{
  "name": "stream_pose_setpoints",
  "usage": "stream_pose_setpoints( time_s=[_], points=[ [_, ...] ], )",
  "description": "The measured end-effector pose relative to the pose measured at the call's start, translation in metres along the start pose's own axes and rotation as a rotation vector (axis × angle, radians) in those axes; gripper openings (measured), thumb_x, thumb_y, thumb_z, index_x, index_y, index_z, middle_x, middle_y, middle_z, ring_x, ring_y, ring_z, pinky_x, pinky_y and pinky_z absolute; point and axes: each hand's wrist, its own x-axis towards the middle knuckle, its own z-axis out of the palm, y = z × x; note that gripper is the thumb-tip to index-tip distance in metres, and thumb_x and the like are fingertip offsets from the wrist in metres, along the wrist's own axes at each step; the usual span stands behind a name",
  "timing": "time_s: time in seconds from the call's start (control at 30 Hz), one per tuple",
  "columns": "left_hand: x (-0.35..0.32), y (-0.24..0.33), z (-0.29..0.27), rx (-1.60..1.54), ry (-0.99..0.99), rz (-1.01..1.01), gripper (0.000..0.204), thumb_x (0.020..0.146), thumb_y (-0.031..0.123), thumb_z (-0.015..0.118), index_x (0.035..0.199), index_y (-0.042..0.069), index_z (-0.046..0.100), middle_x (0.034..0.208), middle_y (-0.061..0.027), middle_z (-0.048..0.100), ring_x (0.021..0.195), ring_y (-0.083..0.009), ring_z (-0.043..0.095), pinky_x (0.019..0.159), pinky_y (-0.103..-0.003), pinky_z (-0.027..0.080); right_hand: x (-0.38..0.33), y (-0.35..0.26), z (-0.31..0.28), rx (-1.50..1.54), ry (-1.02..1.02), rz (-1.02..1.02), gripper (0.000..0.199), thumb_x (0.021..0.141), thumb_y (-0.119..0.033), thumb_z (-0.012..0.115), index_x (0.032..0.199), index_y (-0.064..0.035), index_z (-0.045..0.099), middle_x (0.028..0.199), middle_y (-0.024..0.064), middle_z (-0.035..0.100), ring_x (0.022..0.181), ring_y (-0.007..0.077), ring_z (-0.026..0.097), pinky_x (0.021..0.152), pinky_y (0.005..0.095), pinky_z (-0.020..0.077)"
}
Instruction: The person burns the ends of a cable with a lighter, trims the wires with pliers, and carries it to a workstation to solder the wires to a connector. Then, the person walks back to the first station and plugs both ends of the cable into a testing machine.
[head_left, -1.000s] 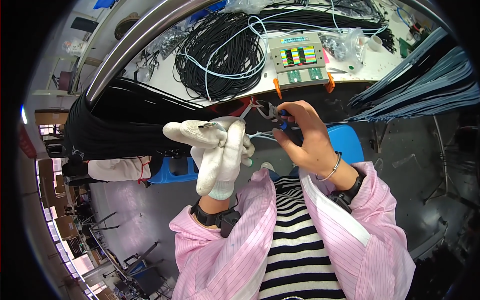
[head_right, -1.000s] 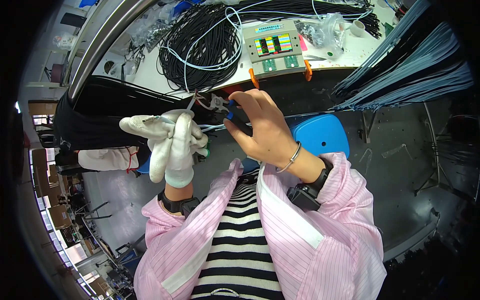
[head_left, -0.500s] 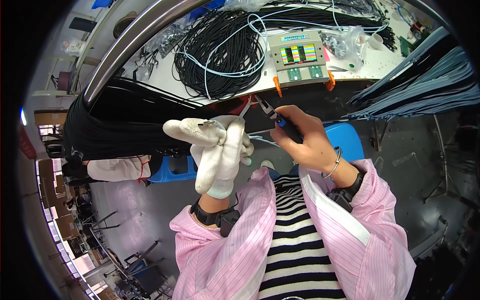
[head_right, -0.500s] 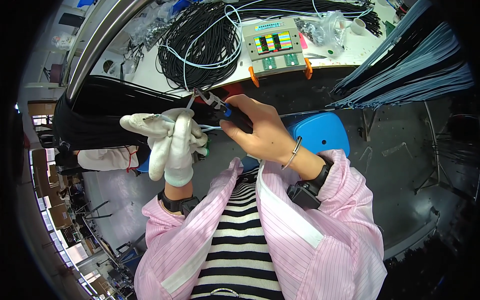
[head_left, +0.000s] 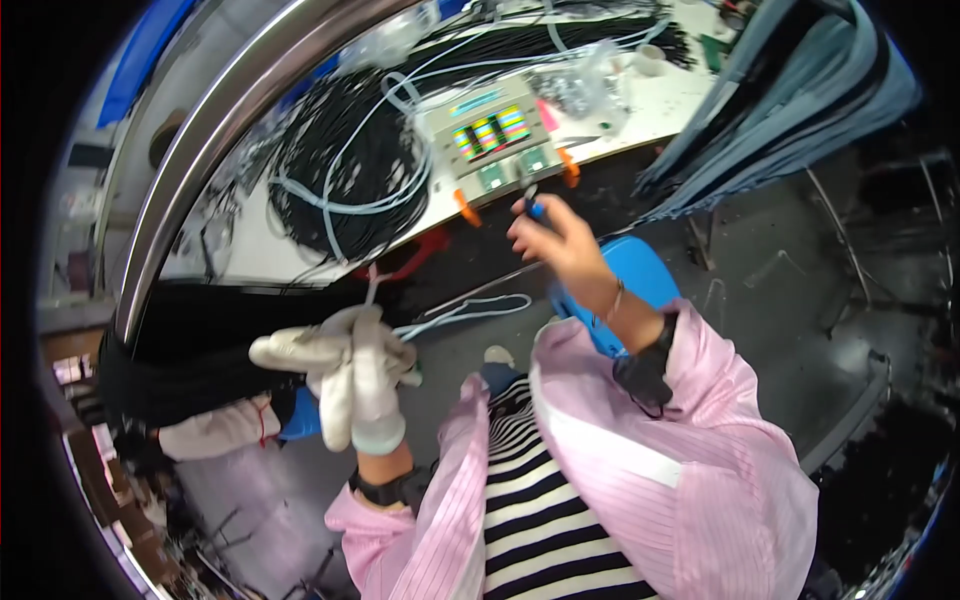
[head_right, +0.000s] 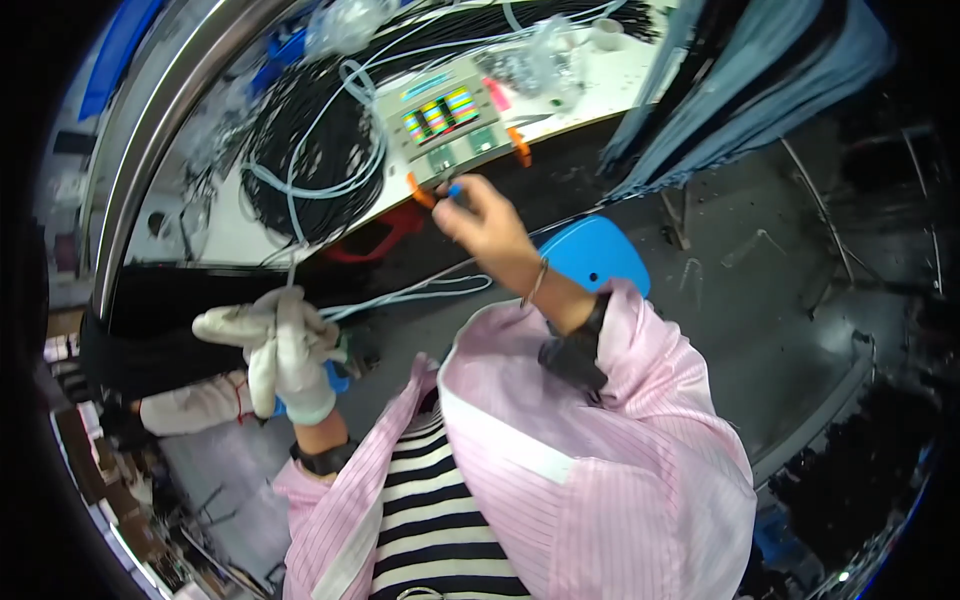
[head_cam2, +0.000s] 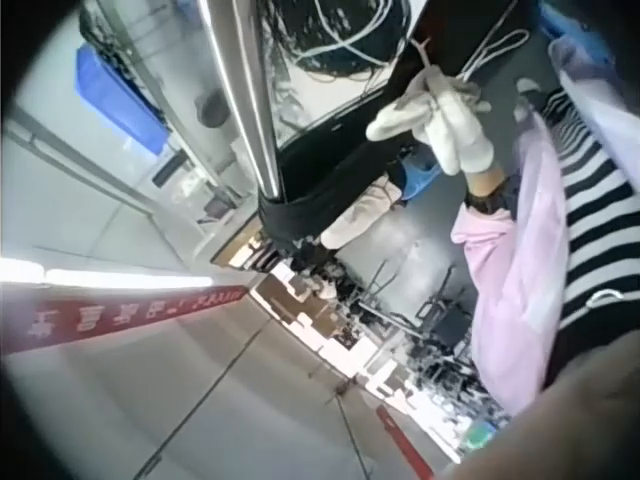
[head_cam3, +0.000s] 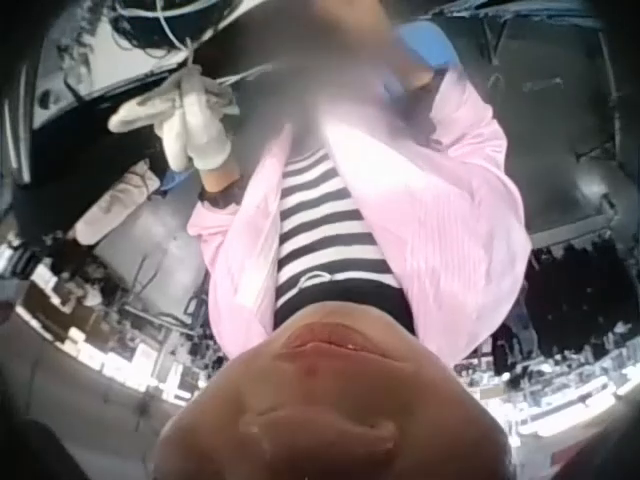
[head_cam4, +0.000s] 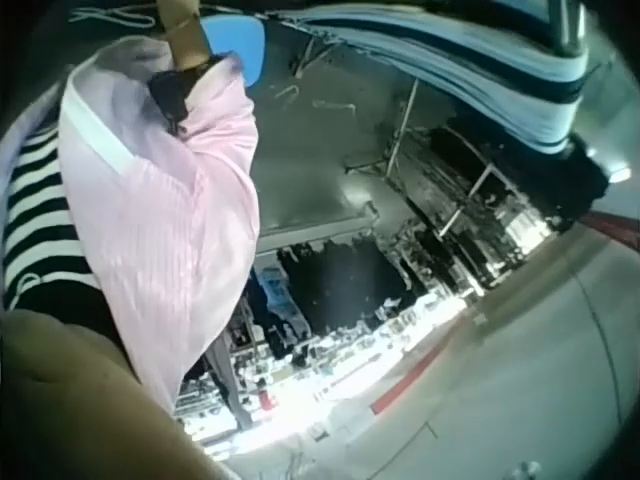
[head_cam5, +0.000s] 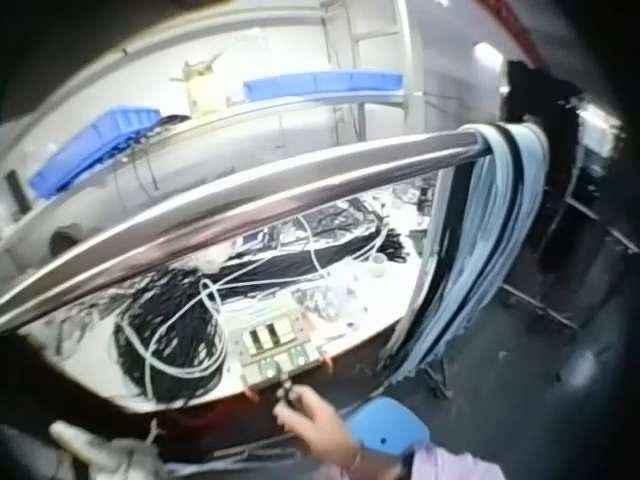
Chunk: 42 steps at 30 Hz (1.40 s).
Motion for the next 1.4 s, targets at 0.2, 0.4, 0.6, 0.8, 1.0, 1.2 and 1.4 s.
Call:
stream_pose_setpoints(
  time_s=[0.2, 0.4, 0.6, 0.8, 1.0, 1.2, 1.4],
  points=[
    [0.003, -0.014, 0.016, -0.015, -0.033, -0.181, 0.011, 0.083, 0.008, 0.053, 0.088, -0.003, 0.053, 0.055, -0.0044, 0.047, 0.037, -0.0098, 0.036, 0.038, -0.022, 0.034, 0.119, 0.024, -0.212, -0.806, 0.747, 0.103, 0.052, 0.074, -0.035, 0.058, 0.113, -0.0019, 0.050, 0.097, 0.0141, 0.060, 0.084, 0.0282, 0.060, 0.073, 0.0344, 0.0475],
    [0.006, -0.018, 0.009, 0.060, -0.063, -0.289, 0.011, 0.081, 0.008, 0.056, 0.084, -0.002, 0.055, 0.055, -0.0061, 0.053, 0.041, -0.0120, 0.047, 0.039, -0.022, 0.038, 0.186, 0.027, -0.241, -1.384, 0.893, 0.350, 0.058, 0.068, -0.042, 0.060, 0.113, -0.0072, 0.055, 0.116, 0.0188, 0.052, 0.109, 0.0334, 0.050, 0.091, 0.0470, 0.0369],
    [0.011, -0.029, 0.011, -0.026, -0.111, -0.464, 0.009, 0.083, 0.008, 0.054, 0.085, -0.001, 0.055, 0.059, -0.0055, 0.054, 0.041, -0.0110, 0.046, 0.041, -0.021, 0.039, 0.172, 0.046, -0.248, -1.493, 0.847, 0.183, 0.048, 0.073, -0.039, 0.058, 0.108, -0.0054, 0.057, 0.114, 0.0159, 0.054, 0.110, 0.0327, 0.048, 0.093, 0.0476, 0.0344],
    [0.006, -0.031, 0.013, -0.306, -0.176, -0.543, 0.015, 0.085, 0.016, 0.057, 0.090, 0.003, 0.053, 0.063, -0.0049, 0.053, 0.048, -0.0094, 0.044, 0.044, -0.022, 0.037, -0.005, 0.067, -0.083, -0.443, 0.262, -0.213, 0.009, 0.080, -0.006, 0.058, 0.087, -0.0014, 0.062, 0.083, 0.0069, 0.059, 0.074, 0.0115, 0.056, 0.066, 0.0246, 0.0454],
    [-0.017, -0.043, 0.004, -0.509, -0.569, -0.512, 0.016, 0.090, 0.020, 0.051, 0.095, 0.005, 0.052, 0.072, -0.0071, 0.057, 0.053, -0.0146, 0.052, 0.047, -0.025, 0.042, -0.155, 0.097, 0.038, -0.232, 0.202, -0.024, 0.012, 0.083, -0.001, 0.056, 0.093, 0.0007, 0.061, 0.092, 0.0059, 0.060, 0.084, 0.0129, 0.058, 0.075, 0.0255, 0.0470],
    [-0.090, -0.059, 0.018, -0.720, -0.810, -0.651, 0.017, 0.092, 0.022, 0.050, 0.098, 0.006, 0.051, 0.079, -0.0079, 0.057, 0.061, -0.0166, 0.055, 0.053, -0.026, 0.044, -0.242, 0.049, 0.081, -0.158, 0.443, -0.187, 0.015, 0.080, 0.004, 0.056, 0.094, 0.0023, 0.061, 0.097, 0.0074, 0.059, 0.088, 0.0156, 0.057, 0.078, 0.0270, 0.0468],
    [-0.177, -0.052, 0.075, -0.726, -1.099, -0.677, 0.017, 0.092, 0.021, 0.050, 0.098, 0.006, 0.051, 0.084, -0.0091, 0.057, 0.070, -0.0182, 0.056, 0.060, -0.028, 0.046, -0.333, 0.029, 0.065, -0.308, 0.800, -0.421, 0.016, 0.077, 0.003, 0.059, 0.093, 0.0038, 0.060, 0.091, 0.0073, 0.060, 0.080, 0.0155, 0.056, 0.071, 0.0274, 0.0447]
  ],
)
